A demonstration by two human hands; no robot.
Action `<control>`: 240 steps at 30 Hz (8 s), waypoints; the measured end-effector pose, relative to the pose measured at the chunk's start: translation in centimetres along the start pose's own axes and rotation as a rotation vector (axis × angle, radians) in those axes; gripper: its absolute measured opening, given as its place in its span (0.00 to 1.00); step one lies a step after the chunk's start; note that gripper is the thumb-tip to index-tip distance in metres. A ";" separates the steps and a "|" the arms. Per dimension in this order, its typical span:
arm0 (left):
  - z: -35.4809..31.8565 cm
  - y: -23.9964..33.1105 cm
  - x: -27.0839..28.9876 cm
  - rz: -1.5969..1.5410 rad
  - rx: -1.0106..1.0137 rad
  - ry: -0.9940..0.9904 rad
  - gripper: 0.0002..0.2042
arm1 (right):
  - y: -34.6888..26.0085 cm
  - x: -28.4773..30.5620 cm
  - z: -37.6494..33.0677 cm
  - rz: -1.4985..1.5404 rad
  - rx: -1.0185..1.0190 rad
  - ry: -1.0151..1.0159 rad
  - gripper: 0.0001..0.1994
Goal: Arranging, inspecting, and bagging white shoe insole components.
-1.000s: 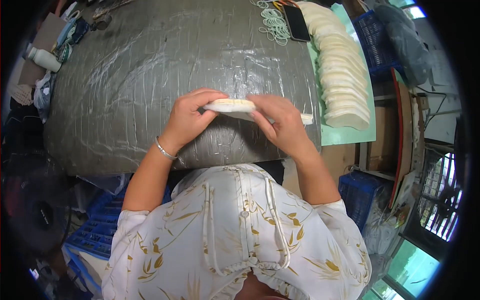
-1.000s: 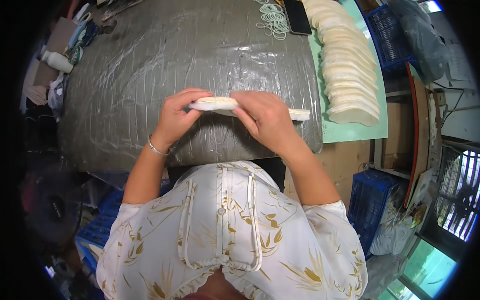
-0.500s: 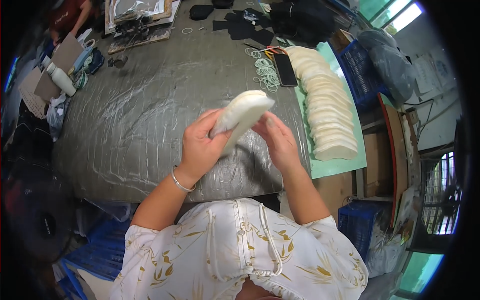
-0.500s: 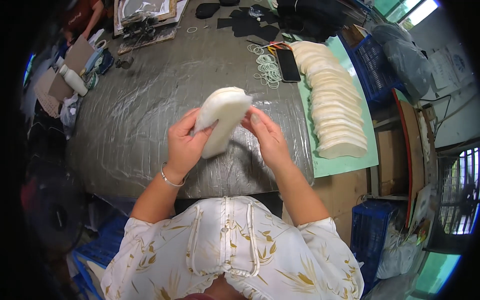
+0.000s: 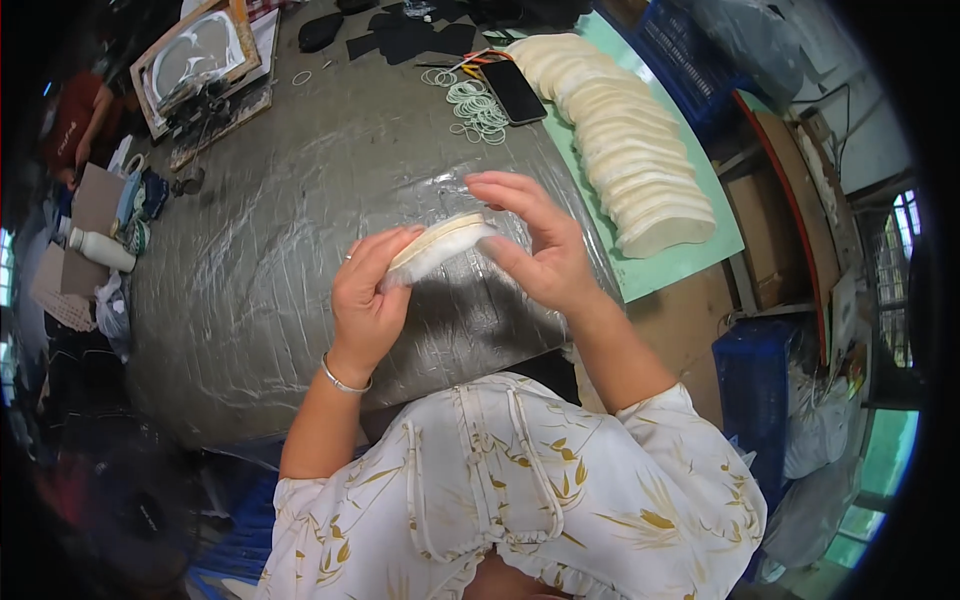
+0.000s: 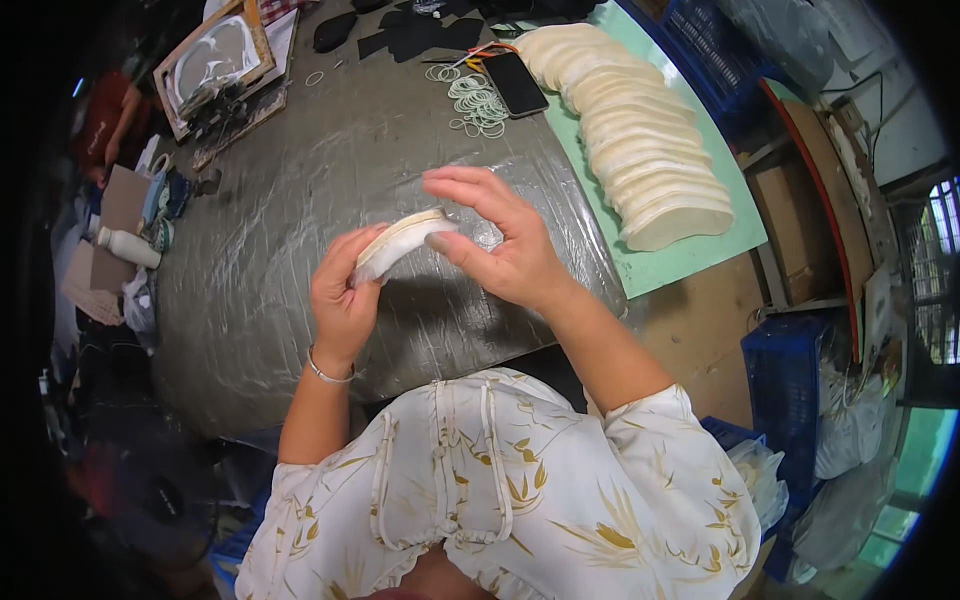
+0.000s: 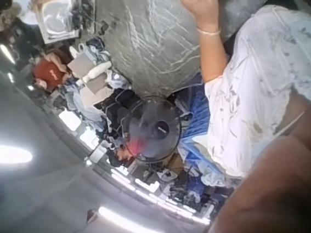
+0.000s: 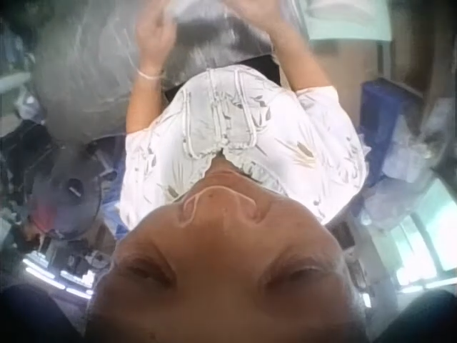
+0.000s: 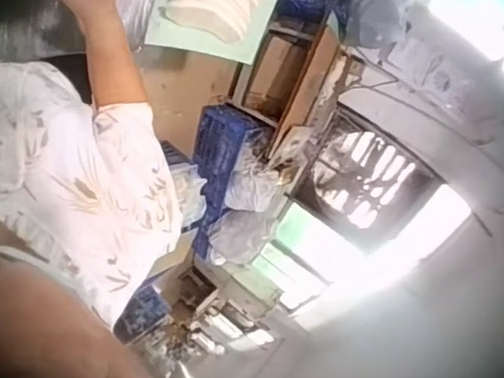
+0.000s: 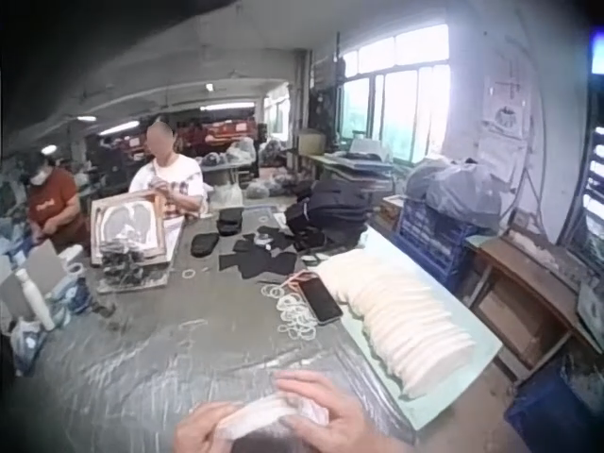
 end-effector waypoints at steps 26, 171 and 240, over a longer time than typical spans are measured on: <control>1.3 1.9 -1.6 -0.049 0.010 0.002 0.22 | -2.3 2.5 0.8 -0.326 0.050 0.074 0.08; 12.4 4.0 -42.6 0.394 -0.189 -0.639 0.23 | 10.5 30.8 -24.8 -0.705 -0.565 -0.097 0.35; 19.3 1.6 -42.4 0.583 -0.147 -0.813 0.52 | 20.1 34.4 -15.1 -0.682 -0.925 -0.091 0.26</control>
Point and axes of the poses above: each hand's wrist, its own z-axis towards the middle knuckle, its own x-axis out of the back of the hand, y = z × x, the point moved 7 cm from there along z, towards the middle knuckle, and after that the axes turned 13 degrees about -y, right-handed, at the moved point
